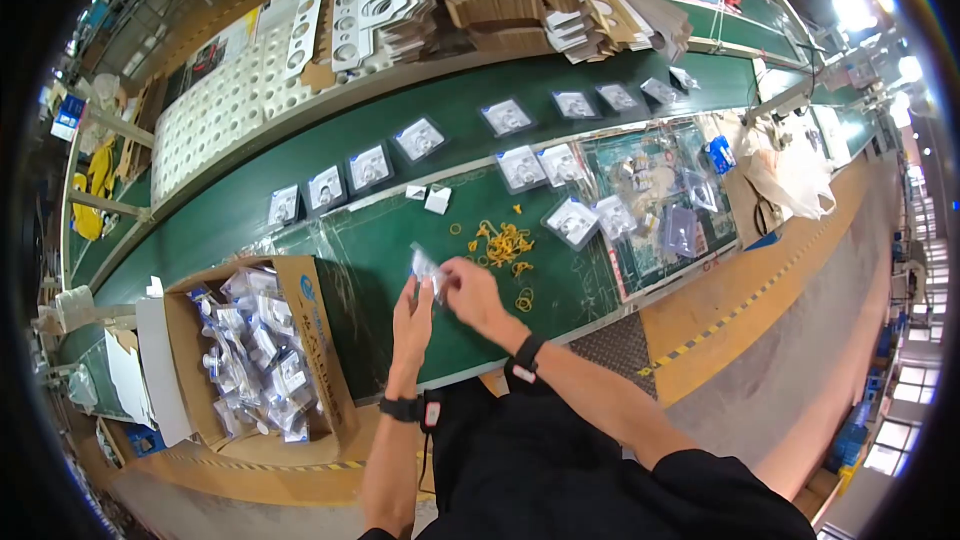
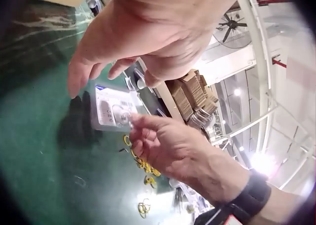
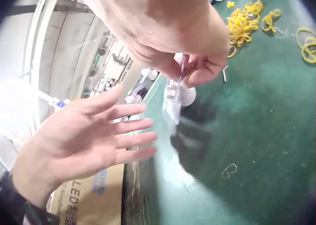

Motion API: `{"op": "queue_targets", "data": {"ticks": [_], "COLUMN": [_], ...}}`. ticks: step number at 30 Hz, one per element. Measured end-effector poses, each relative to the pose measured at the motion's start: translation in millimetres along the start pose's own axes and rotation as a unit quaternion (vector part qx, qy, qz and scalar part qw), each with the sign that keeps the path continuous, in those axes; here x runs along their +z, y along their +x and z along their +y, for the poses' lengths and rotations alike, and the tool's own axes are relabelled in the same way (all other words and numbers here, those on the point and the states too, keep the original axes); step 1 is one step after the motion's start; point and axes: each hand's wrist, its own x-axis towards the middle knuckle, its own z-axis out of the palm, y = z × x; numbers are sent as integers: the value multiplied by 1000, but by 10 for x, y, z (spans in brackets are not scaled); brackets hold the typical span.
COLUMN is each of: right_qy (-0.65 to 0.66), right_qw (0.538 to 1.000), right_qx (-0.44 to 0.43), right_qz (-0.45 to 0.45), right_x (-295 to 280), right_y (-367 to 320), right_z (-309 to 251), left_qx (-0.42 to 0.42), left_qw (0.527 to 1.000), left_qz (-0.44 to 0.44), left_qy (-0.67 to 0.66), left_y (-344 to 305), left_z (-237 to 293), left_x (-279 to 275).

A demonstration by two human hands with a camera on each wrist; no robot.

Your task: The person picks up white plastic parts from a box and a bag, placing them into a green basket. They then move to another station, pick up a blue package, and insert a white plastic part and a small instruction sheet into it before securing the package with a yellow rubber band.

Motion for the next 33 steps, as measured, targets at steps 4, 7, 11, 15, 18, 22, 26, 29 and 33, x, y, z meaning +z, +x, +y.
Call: {"op": "queue_targets", "data": {"ticks": [4, 7, 11, 15, 18, 22, 26, 29, 33], "right_qy": [-23, -15, 132, 173, 28, -141, -394, -462, -490], "right_qw": [984, 955, 933, 928, 970, 959, 891, 865, 834], "right_qx": [-159, -198, -87, -71, -177, -245, -226, -193, -252], "right_qz": [-83, -219, -323, -321, -163, 34, 24, -13, -36], "right_x": [-244, -493, -862, -899, -545, 69, 326, 548, 562], "right_y": [-513, -598, -615, -161, 474, 1257, 1660, 1845, 1913], "right_z": [-488, -491, -429, -432, -168, 36, -125, 81, 54], "left_qx": [-12, -39, -47, -30, 8, 4, -24, -47, -59], "left_qw": [975, 952, 951, 932, 933, 945, 944, 936, 939], "left_qz": [64, 56, 45, 61, 68, 68, 38, 22, -11], "left_qy": [-215, -298, -304, -356, -353, -321, -327, -347, -339], "left_y": [-513, -789, -1006, -1064, -1154, -1302, -1286, -1187, -963], "left_z": [241, 308, 90, 216, 310, 342, 365, 330, 386], "left_x": [279, 228, 194, 81, -60, -237, -468, -668, -922]}}
